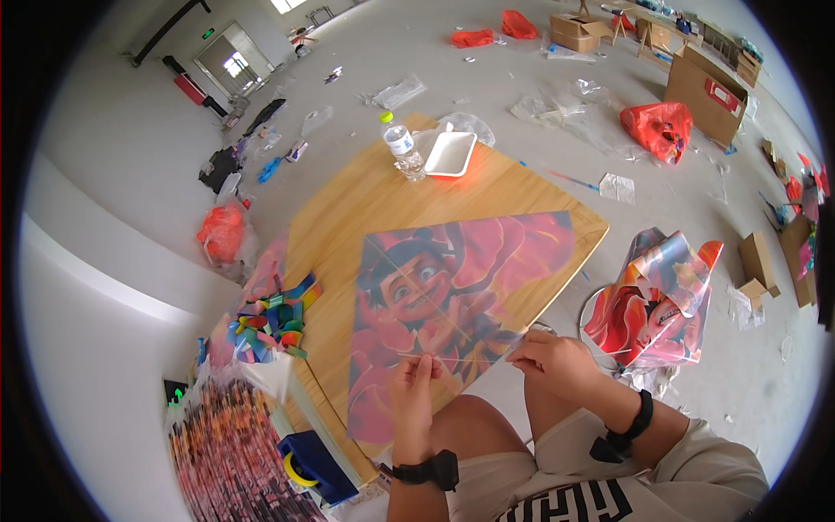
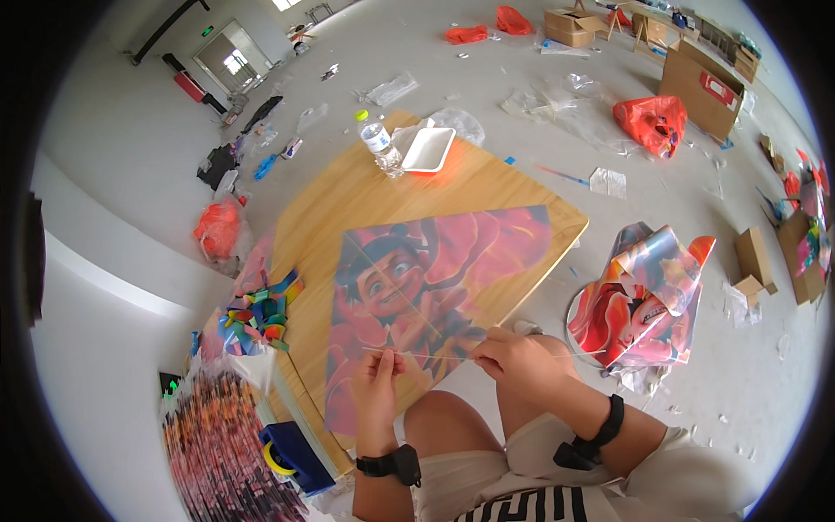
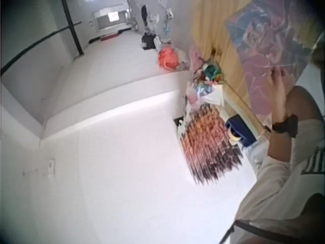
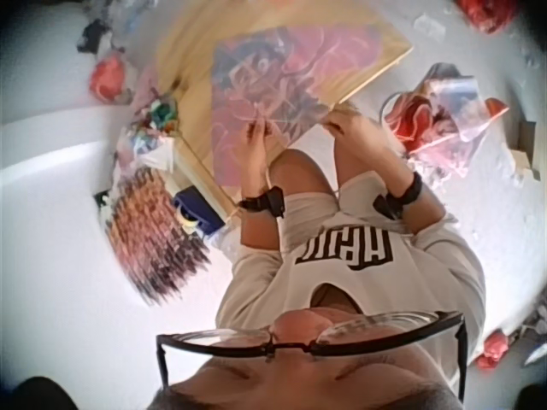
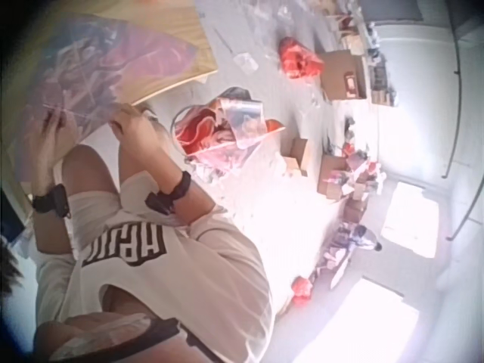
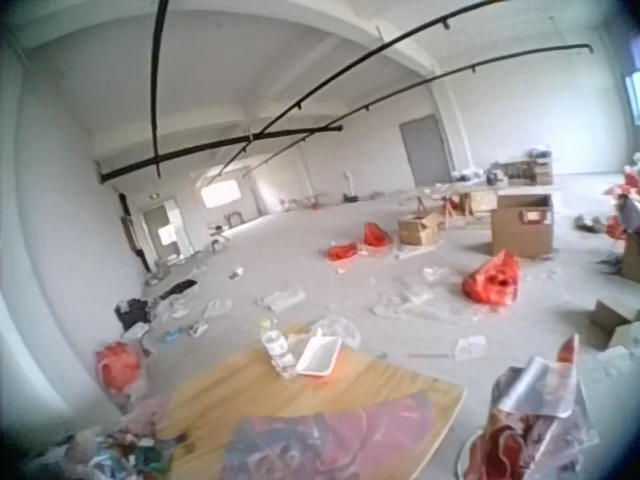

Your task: Assembling a kite by attaching support sticks and string.

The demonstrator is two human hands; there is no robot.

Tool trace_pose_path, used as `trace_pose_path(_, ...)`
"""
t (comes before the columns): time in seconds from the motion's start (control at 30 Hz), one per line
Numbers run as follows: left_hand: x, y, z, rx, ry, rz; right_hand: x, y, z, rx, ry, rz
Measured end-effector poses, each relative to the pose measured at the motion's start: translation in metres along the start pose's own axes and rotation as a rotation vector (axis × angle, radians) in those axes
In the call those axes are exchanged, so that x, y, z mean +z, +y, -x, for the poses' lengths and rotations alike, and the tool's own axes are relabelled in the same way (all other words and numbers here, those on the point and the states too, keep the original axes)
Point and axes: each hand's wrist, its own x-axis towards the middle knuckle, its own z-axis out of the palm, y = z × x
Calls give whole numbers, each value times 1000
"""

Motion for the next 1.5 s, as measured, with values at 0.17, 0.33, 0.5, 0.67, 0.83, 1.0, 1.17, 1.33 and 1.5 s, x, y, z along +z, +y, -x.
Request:
trace_pose_path(0.17, -49, -16, 28, 112, 196, 62, 3, 6, 32, -113, -8, 143)
trace_pose_path(0.33, -133, -37, 62, 292, 507, -271, -10, -2, 65, -38, 38, -127)
trace_pose_path(0.5, -183, -55, 101, 329, 529, -942, -16, -8, 86, 186, 2, -724)
trace_pose_path(0.67, -183, -51, 112, 282, 455, -1409, -44, -43, 93, 317, 68, -986)
trace_pose_path(0.83, -174, -41, 95, 304, 454, -1459, -48, -56, 108, 244, 70, -995)
trace_pose_path(1.0, -176, -51, 50, 234, 391, -1477, -45, -58, 119, 233, 53, -994)
trace_pose_path(1.17, -178, -59, 39, 279, 437, -1457, -51, -57, 126, 258, 58, -941)
trace_pose_path(1.33, -108, -18, 76, 469, 173, -1194, -56, -59, 122, 296, 101, -1143)
trace_pose_path(1.5, 10, 32, 158, 594, -685, -530, -38, -75, 83, 307, 94, -1322)
